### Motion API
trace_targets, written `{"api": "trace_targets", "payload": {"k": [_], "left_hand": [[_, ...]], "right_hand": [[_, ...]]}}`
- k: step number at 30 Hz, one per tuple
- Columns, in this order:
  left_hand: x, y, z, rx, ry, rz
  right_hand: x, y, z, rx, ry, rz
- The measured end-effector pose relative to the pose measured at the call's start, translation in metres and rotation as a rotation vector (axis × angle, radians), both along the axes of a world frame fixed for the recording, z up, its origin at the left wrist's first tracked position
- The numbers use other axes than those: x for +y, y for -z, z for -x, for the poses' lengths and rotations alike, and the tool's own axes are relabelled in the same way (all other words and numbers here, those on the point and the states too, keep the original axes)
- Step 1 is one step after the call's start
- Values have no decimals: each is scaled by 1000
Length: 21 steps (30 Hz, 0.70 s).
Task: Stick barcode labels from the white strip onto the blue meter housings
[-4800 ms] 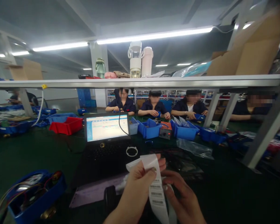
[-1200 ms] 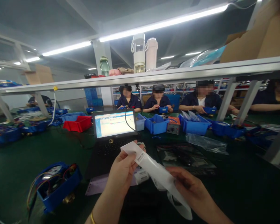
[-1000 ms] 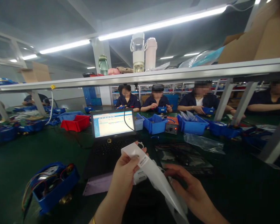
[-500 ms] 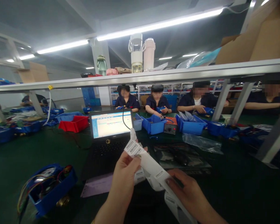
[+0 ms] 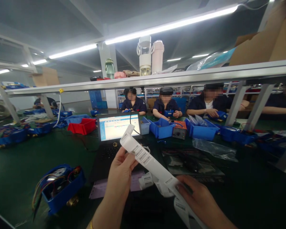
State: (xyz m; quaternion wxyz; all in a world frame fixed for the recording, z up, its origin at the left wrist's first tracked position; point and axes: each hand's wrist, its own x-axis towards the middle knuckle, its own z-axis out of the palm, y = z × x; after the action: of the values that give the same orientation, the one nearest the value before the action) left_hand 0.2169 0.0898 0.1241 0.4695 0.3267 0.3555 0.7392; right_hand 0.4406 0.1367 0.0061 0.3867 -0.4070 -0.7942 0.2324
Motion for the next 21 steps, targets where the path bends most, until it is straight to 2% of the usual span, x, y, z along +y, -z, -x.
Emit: {"api": "trace_targets", "payload": {"k": [6, 9, 12, 16, 18, 21], "left_hand": [[1, -1, 5, -8, -22, -6], [3, 4, 2, -16, -42, 6], [3, 19, -11, 21, 35, 58], [1, 48, -41, 139, 205, 143], [-1, 59, -55, 171, 253, 127], [-4, 66, -70, 203, 322, 69]], "right_hand": [[4, 4, -2, -7, 6, -70], [3, 2, 0, -12, 11, -140], [-5, -7, 2, 86, 17, -225], [-23, -28, 6, 277, 40, -330], [-28, -36, 8, 317, 28, -386], [-31, -42, 9, 315, 28, -420]]}}
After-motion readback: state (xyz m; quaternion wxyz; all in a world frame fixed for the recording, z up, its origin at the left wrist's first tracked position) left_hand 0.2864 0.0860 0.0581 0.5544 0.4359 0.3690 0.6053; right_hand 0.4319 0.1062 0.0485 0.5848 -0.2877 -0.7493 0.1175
